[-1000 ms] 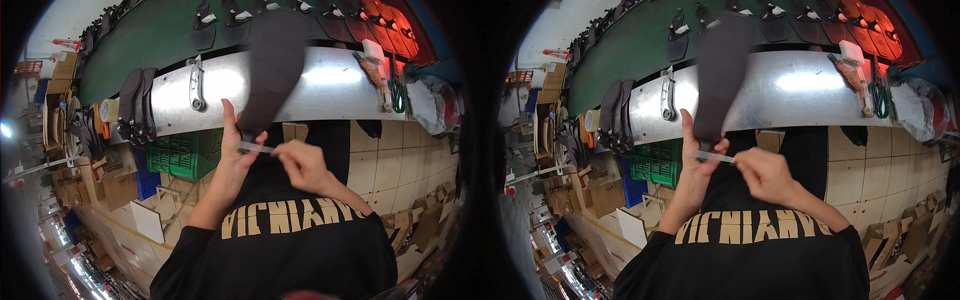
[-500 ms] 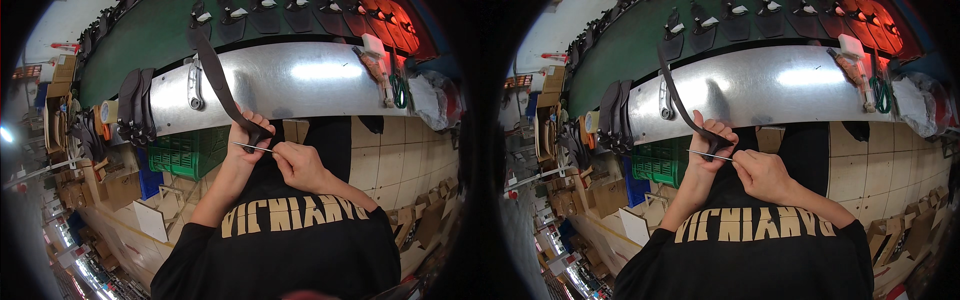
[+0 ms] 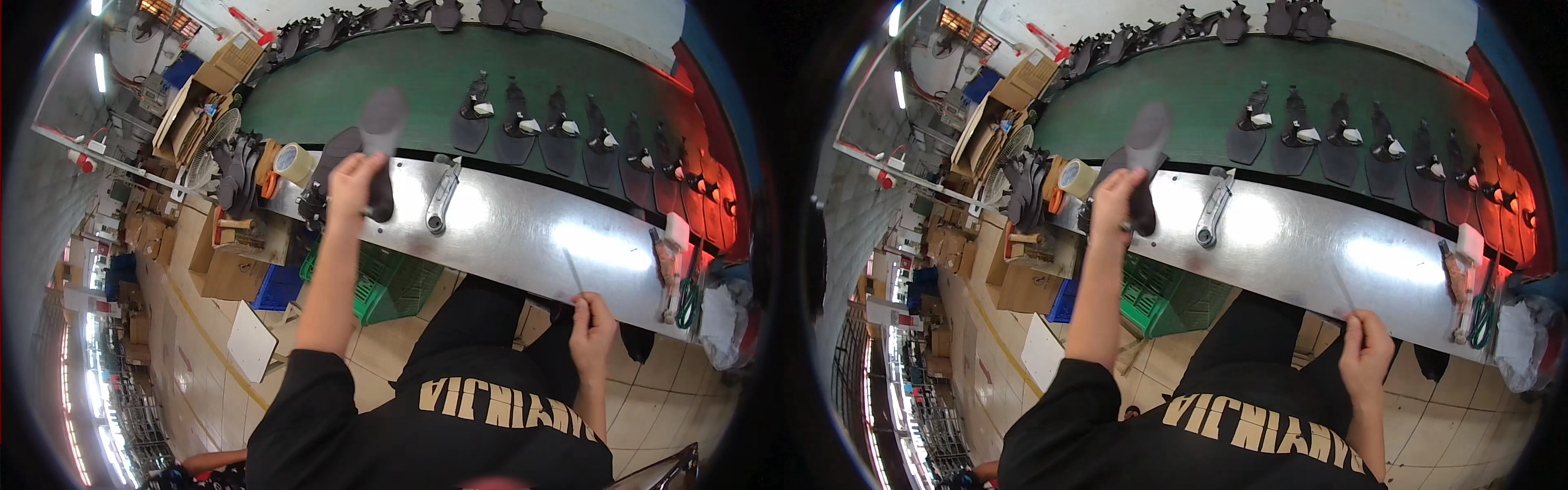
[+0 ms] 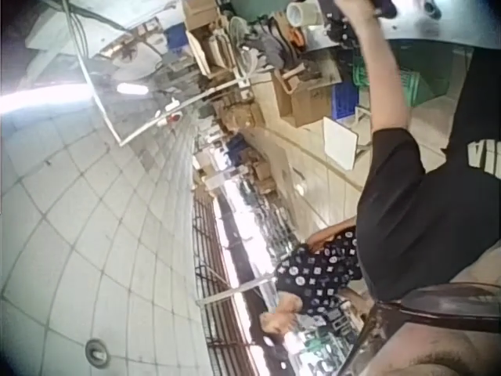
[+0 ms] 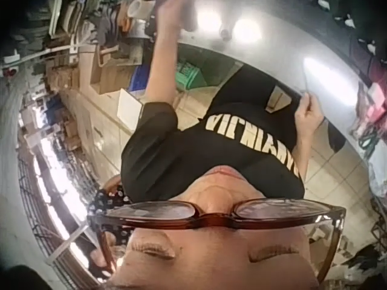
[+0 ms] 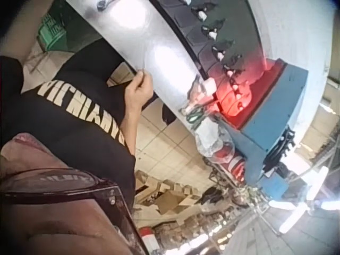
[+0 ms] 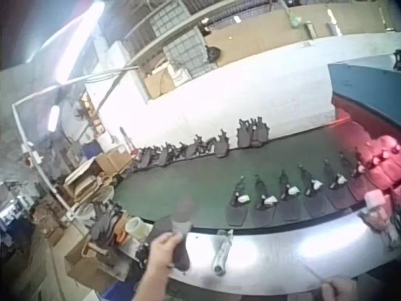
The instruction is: Manually attaching small components to shoe soles on a factory assembly line.
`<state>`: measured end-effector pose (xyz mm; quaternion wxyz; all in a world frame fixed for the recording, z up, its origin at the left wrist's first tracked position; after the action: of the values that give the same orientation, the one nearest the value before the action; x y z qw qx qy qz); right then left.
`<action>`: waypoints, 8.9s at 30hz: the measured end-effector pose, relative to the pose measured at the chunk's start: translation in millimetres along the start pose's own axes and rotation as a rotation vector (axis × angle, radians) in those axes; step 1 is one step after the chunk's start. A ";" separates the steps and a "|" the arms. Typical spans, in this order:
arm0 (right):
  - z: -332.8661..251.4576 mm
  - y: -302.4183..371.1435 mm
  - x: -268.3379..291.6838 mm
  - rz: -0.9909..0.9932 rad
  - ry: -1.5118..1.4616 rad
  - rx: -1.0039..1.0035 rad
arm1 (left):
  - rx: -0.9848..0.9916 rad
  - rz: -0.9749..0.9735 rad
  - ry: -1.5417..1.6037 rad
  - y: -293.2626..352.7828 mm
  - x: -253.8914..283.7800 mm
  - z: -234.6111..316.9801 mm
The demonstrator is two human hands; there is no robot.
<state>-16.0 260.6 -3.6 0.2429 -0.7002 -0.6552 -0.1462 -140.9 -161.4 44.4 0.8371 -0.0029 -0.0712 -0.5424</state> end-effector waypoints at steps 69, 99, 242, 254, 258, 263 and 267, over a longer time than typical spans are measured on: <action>-26.5 6.6 7.6 -0.253 -0.481 -0.041 | 0.258 -0.760 0.540 164.0 -149.7 -64.7; -18.9 13.2 1.9 -0.215 -0.411 0.127 | 0.215 -0.774 0.597 170.4 -149.7 -57.4; 75.0 -36.1 56.5 0.266 0.214 0.101 | 1.139 -0.385 0.974 157.8 -154.7 -105.4; 16.0 21.6 -66.2 -0.367 -0.677 -0.160 | 1.095 -0.399 1.102 175.3 -184.6 -98.7; 14.0 20.8 -65.8 -0.193 -0.493 -0.069 | 1.056 -0.354 1.066 179.9 -188.4 -94.9; 23.6 18.7 -62.7 -0.300 -0.878 -0.378 | 1.041 -0.324 0.947 182.6 -188.2 -98.9; 25.9 14.0 -55.6 -0.545 -1.325 -0.635 | 0.958 -0.226 0.846 178.5 -186.3 -90.1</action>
<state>-10.6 227.0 -56.5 -0.4551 -0.4918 -0.7392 0.0674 -43.0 73.8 -54.7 0.6392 0.5923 0.0308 -0.4896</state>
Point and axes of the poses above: each hand's wrist, its own y-axis away from the middle knuckle, its own x-axis out of the back of the hand, z = x × y, the point moved 3 cm from there along -y, towards the middle knuckle, and after that the axes turned 2 degrees about y, right-handed, at the moved point
